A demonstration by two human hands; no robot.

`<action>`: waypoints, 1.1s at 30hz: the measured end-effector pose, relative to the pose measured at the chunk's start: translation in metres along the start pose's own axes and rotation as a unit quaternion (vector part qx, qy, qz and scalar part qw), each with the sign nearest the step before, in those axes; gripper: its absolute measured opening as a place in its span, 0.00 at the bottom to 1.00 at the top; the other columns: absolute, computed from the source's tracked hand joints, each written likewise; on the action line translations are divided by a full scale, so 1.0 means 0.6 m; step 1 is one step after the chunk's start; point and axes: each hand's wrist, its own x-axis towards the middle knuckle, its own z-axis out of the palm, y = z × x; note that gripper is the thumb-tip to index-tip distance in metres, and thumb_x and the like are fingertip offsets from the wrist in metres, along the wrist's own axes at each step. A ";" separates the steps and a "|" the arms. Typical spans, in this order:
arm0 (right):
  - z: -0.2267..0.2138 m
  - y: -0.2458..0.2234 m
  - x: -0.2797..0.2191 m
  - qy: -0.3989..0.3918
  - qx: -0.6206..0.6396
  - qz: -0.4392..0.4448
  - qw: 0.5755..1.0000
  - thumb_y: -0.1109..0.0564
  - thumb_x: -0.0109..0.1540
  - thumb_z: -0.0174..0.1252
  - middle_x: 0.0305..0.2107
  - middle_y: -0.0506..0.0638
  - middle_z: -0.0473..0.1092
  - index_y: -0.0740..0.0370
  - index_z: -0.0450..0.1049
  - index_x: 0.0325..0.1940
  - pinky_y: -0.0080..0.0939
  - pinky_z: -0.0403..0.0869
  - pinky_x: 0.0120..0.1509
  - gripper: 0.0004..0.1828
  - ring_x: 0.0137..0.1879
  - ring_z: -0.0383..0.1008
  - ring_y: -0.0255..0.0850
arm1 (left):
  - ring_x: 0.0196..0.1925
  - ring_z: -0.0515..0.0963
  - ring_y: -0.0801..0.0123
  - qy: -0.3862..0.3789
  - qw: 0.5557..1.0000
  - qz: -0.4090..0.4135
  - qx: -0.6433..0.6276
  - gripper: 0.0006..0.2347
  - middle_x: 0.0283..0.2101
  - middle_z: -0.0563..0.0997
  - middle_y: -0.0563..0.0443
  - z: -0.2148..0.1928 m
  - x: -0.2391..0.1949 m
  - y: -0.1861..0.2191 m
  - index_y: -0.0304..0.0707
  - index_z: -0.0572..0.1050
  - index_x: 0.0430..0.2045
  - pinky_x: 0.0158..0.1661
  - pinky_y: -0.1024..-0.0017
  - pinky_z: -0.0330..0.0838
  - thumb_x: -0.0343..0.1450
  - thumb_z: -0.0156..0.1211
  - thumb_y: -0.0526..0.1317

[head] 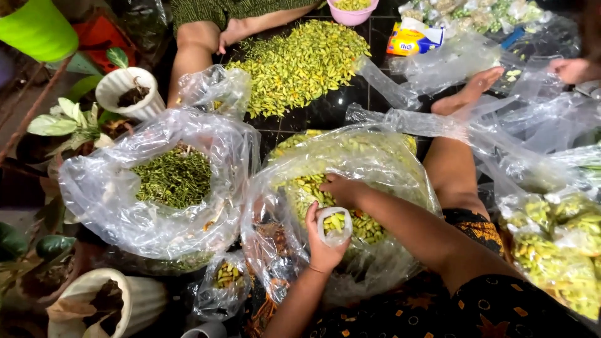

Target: The person sorts small vegetable buds from a large pile on the floor and places them into smaller plastic bags.

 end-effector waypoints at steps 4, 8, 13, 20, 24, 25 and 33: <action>0.024 0.007 -0.044 -0.024 -0.038 0.081 0.996 0.41 0.56 0.68 0.53 0.51 0.67 0.30 0.76 0.59 0.56 0.76 0.56 0.26 0.49 0.78 0.60 | 0.51 0.77 0.59 -0.049 0.998 -0.025 0.028 0.49 0.51 0.74 0.38 0.006 -0.013 0.006 0.29 0.50 0.69 0.50 0.64 0.74 0.54 0.79 0.29; -0.046 0.002 -0.126 -0.041 0.095 0.097 0.990 0.46 0.57 0.66 0.53 0.64 0.72 0.46 0.75 0.63 0.57 0.77 0.58 0.29 0.54 0.77 0.66 | 0.51 0.77 0.57 -0.069 0.993 -0.088 0.036 0.47 0.52 0.74 0.37 -0.009 -0.002 -0.003 0.33 0.49 0.71 0.51 0.60 0.74 0.56 0.73 0.23; -0.217 -0.100 -0.210 -0.026 0.324 0.180 0.928 0.58 0.56 0.65 0.68 0.71 0.58 0.60 0.67 0.70 0.45 0.82 0.45 0.37 0.58 0.75 0.61 | 0.51 0.80 0.50 -0.065 0.989 -0.119 0.050 0.44 0.50 0.75 0.35 0.002 0.007 0.004 0.34 0.52 0.70 0.51 0.55 0.77 0.58 0.71 0.22; -0.241 -0.202 -0.241 -0.062 0.240 0.049 0.967 0.61 0.57 0.62 0.56 0.66 0.67 0.63 0.73 0.63 0.55 0.78 0.55 0.28 0.57 0.73 0.58 | 0.53 0.80 0.48 -0.068 0.988 -0.138 0.031 0.44 0.53 0.75 0.35 0.004 0.004 -0.004 0.36 0.51 0.71 0.52 0.54 0.77 0.59 0.70 0.23; -0.189 -0.191 -0.238 -0.011 0.132 -0.035 0.991 0.59 0.54 0.66 0.48 0.60 0.69 0.53 0.76 0.50 0.57 0.74 0.54 0.20 0.54 0.74 0.60 | 0.55 0.79 0.50 -0.087 0.983 -0.160 0.022 0.45 0.57 0.73 0.35 -0.013 0.000 -0.013 0.39 0.48 0.72 0.54 0.54 0.79 0.59 0.68 0.22; -0.184 -0.190 -0.239 -0.019 0.125 -0.028 0.992 0.58 0.55 0.65 0.49 0.57 0.69 0.52 0.76 0.51 0.56 0.75 0.54 0.19 0.55 0.75 0.58 | 0.56 0.78 0.49 -0.090 0.981 -0.167 0.043 0.45 0.59 0.71 0.34 -0.019 -0.003 -0.023 0.39 0.48 0.72 0.53 0.54 0.81 0.59 0.69 0.23; -0.182 -0.212 -0.265 0.028 0.148 -0.011 0.989 0.62 0.60 0.58 0.49 0.58 0.74 0.54 0.75 0.55 0.60 0.75 0.58 0.19 0.56 0.76 0.60 | 0.62 0.74 0.50 -0.101 0.975 -0.196 0.028 0.55 0.67 0.64 0.38 -0.045 0.011 -0.040 0.46 0.42 0.75 0.57 0.52 0.76 0.54 0.77 0.25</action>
